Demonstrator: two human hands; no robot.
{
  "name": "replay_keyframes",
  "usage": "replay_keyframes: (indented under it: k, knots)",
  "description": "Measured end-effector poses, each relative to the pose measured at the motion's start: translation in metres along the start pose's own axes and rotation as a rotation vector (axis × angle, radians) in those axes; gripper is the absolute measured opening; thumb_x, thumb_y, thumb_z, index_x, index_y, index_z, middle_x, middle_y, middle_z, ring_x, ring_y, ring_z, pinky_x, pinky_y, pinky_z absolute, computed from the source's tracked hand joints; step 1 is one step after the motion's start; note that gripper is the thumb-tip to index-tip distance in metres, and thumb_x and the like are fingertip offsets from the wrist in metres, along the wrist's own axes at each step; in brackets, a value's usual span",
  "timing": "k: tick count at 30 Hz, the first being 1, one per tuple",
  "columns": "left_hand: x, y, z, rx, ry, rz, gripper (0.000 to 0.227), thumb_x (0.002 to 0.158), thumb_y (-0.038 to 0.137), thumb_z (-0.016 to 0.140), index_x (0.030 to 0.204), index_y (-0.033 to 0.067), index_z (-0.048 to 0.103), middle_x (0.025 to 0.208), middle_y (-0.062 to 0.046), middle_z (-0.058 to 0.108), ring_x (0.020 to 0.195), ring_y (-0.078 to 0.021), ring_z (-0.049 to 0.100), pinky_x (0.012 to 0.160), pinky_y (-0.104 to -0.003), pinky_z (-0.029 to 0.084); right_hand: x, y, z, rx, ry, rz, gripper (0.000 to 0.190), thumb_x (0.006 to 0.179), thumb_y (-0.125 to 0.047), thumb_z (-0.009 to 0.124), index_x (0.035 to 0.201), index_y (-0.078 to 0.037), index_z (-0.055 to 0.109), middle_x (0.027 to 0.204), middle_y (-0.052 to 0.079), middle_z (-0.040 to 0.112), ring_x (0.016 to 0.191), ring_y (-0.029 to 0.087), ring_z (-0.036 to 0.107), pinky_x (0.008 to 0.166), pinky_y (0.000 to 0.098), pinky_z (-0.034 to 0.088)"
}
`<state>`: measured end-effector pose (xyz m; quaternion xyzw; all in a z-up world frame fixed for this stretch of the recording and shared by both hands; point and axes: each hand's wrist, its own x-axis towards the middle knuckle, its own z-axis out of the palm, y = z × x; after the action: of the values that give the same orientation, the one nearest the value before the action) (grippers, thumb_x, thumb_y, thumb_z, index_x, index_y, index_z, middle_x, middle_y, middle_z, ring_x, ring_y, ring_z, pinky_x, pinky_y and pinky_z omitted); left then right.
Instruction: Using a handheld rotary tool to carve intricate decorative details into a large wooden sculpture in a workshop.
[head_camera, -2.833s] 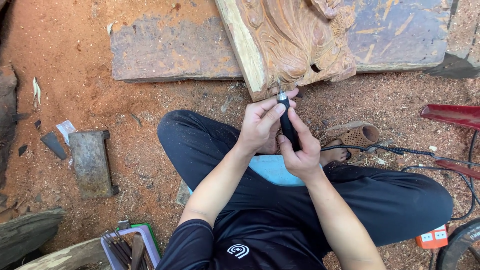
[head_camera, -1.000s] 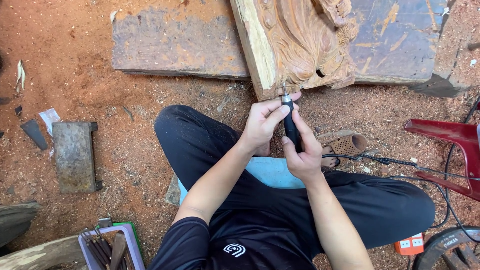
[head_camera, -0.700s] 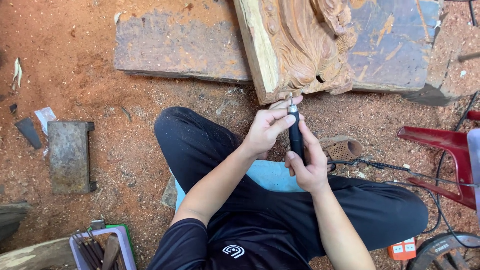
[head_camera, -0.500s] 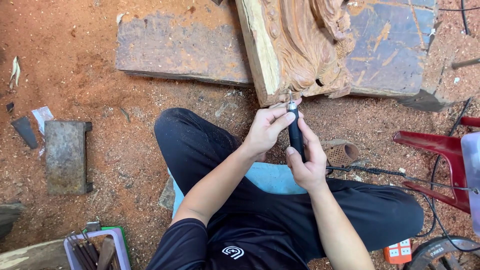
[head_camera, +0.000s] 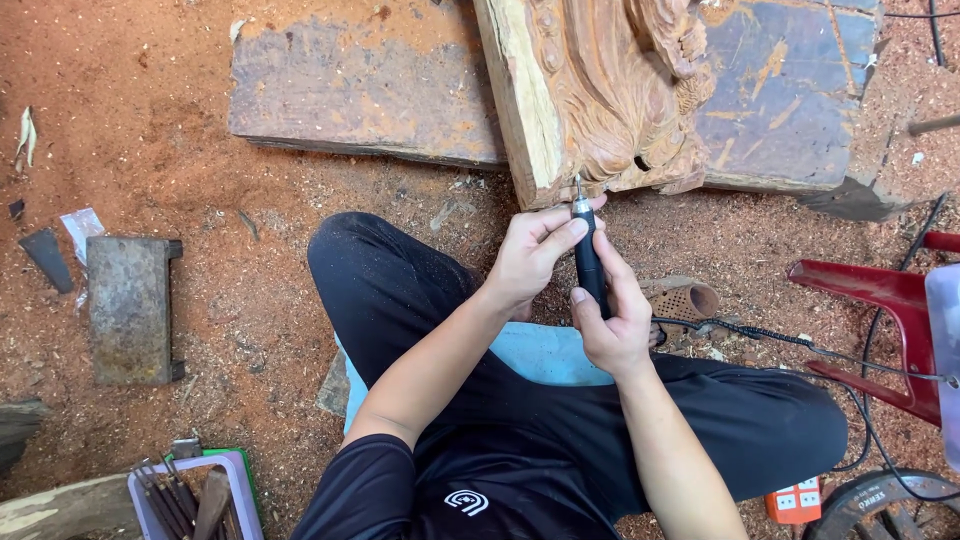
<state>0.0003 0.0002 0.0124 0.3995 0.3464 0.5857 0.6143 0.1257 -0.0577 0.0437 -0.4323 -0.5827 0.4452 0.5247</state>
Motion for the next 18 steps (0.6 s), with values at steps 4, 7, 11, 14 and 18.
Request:
replay_keyframes:
  k: [4, 7, 11, 14, 18]
  knots:
    - [0.001, -0.007, -0.004, 0.012, 0.001, -0.002, 0.019, 0.102, 0.009, 0.062, 0.106, -0.0025, 0.076, 0.114, -0.016, 0.074, 0.118, -0.0204, 0.059, 0.101, -0.041, 0.050, -0.002, 0.008, -0.004, -0.003, -0.009, -0.001, 0.062, 0.091, 0.012, 0.058, 0.151, 0.006, 0.045, 0.080, 0.016, 0.065, 0.050, 0.019, 0.068, 0.039, 0.0261, 0.050]
    - [0.001, -0.009, -0.004, 0.013, -0.010, 0.027, 0.019, 0.101, 0.011, 0.063, 0.106, -0.0005, 0.078, 0.121, -0.018, 0.073, 0.122, -0.0242, 0.061, 0.104, -0.041, 0.049, -0.003, 0.011, -0.004, -0.007, -0.003, 0.009, 0.061, 0.091, 0.012, 0.058, 0.150, 0.006, 0.047, 0.077, 0.015, 0.064, 0.050, 0.019, 0.067, 0.041, 0.0268, 0.050]
    - [0.000, -0.010, -0.005, 0.019, -0.007, 0.019, 0.019, 0.101, 0.011, 0.062, 0.105, -0.0002, 0.077, 0.123, -0.019, 0.072, 0.123, -0.0256, 0.061, 0.105, -0.042, 0.048, -0.003, 0.014, -0.006, -0.023, -0.005, 0.013, 0.062, 0.090, 0.012, 0.059, 0.150, 0.005, 0.047, 0.076, 0.016, 0.064, 0.049, 0.020, 0.067, 0.040, 0.0272, 0.050]
    - [0.000, -0.012, -0.006, 0.034, -0.011, 0.019, 0.020, 0.101, 0.012, 0.062, 0.104, 0.0001, 0.077, 0.125, -0.018, 0.071, 0.124, -0.0261, 0.060, 0.106, -0.042, 0.047, -0.002, 0.010, -0.006, -0.035, -0.005, 0.014, 0.062, 0.090, 0.012, 0.059, 0.150, 0.005, 0.048, 0.076, 0.016, 0.064, 0.049, 0.020, 0.067, 0.039, 0.0274, 0.050]
    - [0.000, -0.013, -0.006, 0.068, -0.011, 0.019, 0.019, 0.101, 0.011, 0.062, 0.104, -0.0009, 0.077, 0.122, -0.017, 0.072, 0.123, -0.0240, 0.061, 0.105, -0.041, 0.047, -0.002, 0.010, -0.007, -0.038, -0.006, 0.032, 0.061, 0.090, 0.012, 0.059, 0.150, 0.005, 0.049, 0.078, 0.016, 0.065, 0.049, 0.019, 0.066, 0.040, 0.0277, 0.050]
